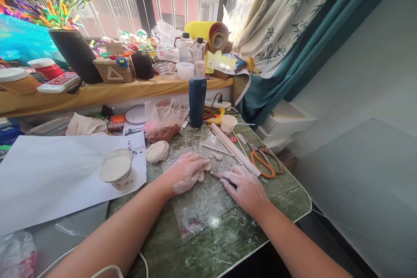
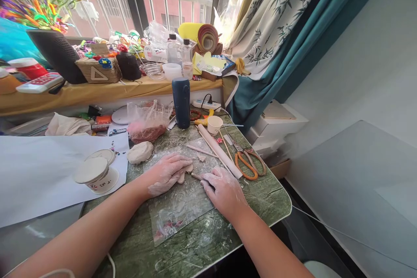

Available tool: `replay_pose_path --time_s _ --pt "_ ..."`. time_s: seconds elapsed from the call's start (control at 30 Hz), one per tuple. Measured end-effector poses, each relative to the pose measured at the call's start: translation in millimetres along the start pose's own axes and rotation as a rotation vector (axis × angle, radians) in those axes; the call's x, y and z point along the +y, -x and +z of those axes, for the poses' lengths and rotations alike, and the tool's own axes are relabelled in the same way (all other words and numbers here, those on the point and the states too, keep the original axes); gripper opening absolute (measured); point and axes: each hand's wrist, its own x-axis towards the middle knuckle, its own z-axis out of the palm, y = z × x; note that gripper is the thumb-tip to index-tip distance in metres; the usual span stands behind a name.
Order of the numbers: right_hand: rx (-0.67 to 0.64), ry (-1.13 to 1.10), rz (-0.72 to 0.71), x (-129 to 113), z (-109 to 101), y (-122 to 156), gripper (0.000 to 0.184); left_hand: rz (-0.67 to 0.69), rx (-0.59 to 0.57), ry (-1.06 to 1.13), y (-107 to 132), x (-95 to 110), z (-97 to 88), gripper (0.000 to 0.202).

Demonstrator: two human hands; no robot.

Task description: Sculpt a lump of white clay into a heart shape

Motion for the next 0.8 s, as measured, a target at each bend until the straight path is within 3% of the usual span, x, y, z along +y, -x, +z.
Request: replay_pose_path --time_s 0.8 --pt "0.033 -0.049 0.078 8.1 0.9 -3.6 0.023 0.02 0.05 -0.02 -0.5 -0.8 1.5 0.037"
